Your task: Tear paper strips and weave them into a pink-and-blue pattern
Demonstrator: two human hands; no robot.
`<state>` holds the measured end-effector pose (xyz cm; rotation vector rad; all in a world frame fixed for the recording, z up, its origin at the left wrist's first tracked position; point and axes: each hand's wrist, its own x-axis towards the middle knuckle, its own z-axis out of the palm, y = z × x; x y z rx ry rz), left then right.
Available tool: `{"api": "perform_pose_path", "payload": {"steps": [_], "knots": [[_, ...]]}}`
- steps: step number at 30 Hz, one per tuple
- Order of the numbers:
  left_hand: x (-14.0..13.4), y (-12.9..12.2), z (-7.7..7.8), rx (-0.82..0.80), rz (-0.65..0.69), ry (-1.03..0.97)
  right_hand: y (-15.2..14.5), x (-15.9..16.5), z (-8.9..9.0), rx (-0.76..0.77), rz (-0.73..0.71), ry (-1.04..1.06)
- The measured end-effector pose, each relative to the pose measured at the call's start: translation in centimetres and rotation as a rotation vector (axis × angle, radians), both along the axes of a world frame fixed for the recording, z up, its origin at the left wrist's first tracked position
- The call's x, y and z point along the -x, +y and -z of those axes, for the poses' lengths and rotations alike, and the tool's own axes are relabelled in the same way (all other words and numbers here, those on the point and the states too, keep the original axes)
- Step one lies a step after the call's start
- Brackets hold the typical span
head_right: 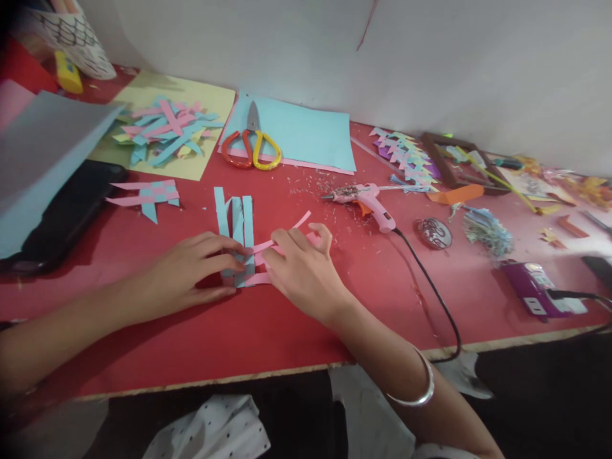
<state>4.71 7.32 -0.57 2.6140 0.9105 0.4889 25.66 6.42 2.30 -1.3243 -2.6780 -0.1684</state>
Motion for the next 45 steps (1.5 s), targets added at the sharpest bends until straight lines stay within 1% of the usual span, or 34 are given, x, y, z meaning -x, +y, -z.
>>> {"api": "perform_pose_path", "payload": {"steps": [5,13,15,17,21,23,27,30,35,40,45], "knots": [[-0.01,-0.09,0.0,0.008,-0.008,0.01,0.02,0.04,-0.19,0.133,0.02,0.115],[0.04,-0.1,0.13,-0.019,0.002,0.024,0.19,-0.08,0.04,0.244,0.133,0.236],[0.02,-0.12,0.14,-0.028,-0.005,0.032,0.22,-0.14,0.11,0.225,0.154,0.24],[0.0,-0.12,0.14,-0.032,-0.009,0.038,0.17,-0.16,0.11,0.164,0.159,0.227],[-0.01,-0.07,0.17,-0.038,-0.005,0.032,-0.09,-0.11,-0.06,0.006,0.113,0.179],[-0.01,-0.06,0.19,-0.043,-0.009,0.028,-0.19,-0.09,-0.11,-0.022,0.094,0.164],[-0.03,-0.11,0.14,-0.049,-0.008,0.028,-0.09,-0.17,-0.09,0.044,0.064,0.168],[-0.05,-0.11,0.09,-0.07,0.0,0.036,0.14,-0.23,-0.13,0.111,0.041,0.123],[-0.07,-0.04,0.03,-0.082,0.025,0.052,0.34,-0.18,-0.44,0.171,0.082,0.018],[-0.12,-0.11,-0.05,-0.059,0.0,0.081,0.31,-0.36,-0.55,0.205,0.088,0.054],[-0.14,-0.01,-0.15,-0.068,0.01,0.078,0.33,-0.76,-0.57,0.244,0.007,0.09]]}}
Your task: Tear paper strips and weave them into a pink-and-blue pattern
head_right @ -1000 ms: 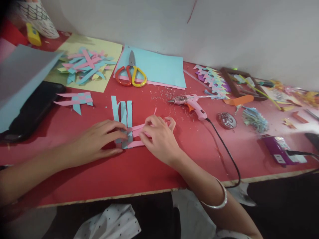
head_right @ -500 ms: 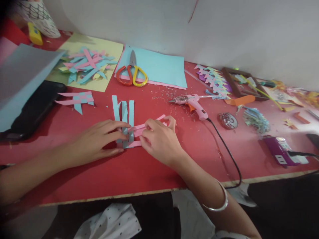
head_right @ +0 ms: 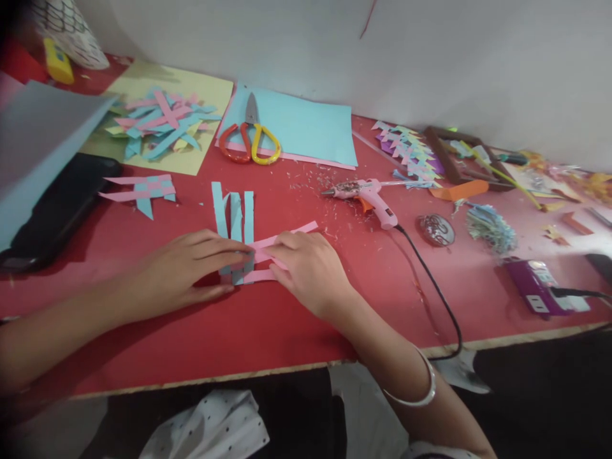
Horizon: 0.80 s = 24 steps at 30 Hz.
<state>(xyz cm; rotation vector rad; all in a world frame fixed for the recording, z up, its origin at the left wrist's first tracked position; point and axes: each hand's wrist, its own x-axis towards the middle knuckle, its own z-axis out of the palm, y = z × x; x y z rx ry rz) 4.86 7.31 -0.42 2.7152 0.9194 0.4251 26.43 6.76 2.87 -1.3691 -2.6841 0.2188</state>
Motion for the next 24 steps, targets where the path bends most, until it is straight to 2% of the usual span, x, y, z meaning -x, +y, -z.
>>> {"api": "perform_pose_path", "payload": {"steps": [8,16,19,24], "knots": [[0.0,-0.1,0.2,-0.025,-0.009,0.003,-0.4,0.0,-0.7,-0.009,-0.072,-0.072],[0.0,-0.1,0.3,-0.049,-0.001,0.0,-0.9,-0.1,-0.8,0.018,-0.126,-0.042],[0.0,-0.1,0.4,-0.06,-0.003,0.0,-1.2,0.0,-0.8,0.064,-0.085,0.017],[0.0,-0.1,0.4,-0.058,-0.008,0.013,-1.6,0.6,-0.5,0.083,0.095,0.105]]}}
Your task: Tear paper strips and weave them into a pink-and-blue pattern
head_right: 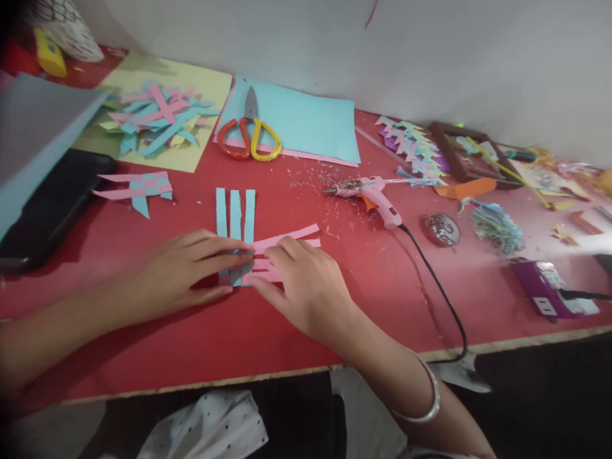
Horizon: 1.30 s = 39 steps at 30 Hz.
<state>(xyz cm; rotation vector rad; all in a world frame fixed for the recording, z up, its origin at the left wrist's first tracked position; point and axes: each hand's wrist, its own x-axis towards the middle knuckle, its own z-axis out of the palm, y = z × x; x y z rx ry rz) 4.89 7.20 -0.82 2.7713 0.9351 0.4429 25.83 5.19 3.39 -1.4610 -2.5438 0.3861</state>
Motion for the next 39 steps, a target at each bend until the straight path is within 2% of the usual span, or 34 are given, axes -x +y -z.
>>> {"api": "perform_pose_path", "payload": {"steps": [4,20,24,27,32,39], "knots": [[0.1,0.0,0.0,0.003,-0.005,-0.005,0.1,0.2,0.4,-0.007,0.071,-0.021],[0.0,0.1,-0.2,0.046,-0.006,0.0,0.9,-0.1,1.1,-0.066,0.046,0.003],[0.0,0.1,-0.2,0.043,-0.015,0.002,0.9,0.1,1.1,-0.004,0.042,0.082],[0.0,0.0,-0.2,0.037,-0.015,0.005,1.0,0.3,1.1,0.045,0.09,0.136],[-0.1,0.0,-0.3,0.048,-0.014,0.007,1.3,0.5,1.1,0.1,0.196,0.095],[-0.1,0.0,-0.5,0.055,-0.016,0.021,1.4,0.4,1.1,0.17,0.196,0.087]]}}
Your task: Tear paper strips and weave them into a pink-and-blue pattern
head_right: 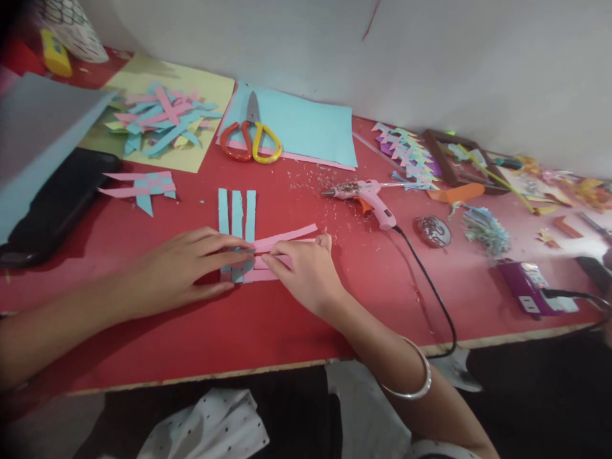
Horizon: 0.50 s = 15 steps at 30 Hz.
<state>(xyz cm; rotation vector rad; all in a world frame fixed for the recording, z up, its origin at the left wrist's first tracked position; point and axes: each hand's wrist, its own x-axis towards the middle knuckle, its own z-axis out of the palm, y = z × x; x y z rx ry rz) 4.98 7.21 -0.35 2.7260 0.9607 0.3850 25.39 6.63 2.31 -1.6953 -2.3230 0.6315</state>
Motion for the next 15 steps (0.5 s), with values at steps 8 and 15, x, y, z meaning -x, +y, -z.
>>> {"api": "perform_pose_path", "payload": {"steps": [8,15], "knots": [[0.05,-0.03,0.07,-0.008,0.013,0.001,0.38,-0.19,0.14,0.007,-0.027,0.063],[0.0,0.01,-0.05,-0.019,0.015,-0.013,0.55,-0.64,-0.15,0.04,-0.06,0.061]]}}
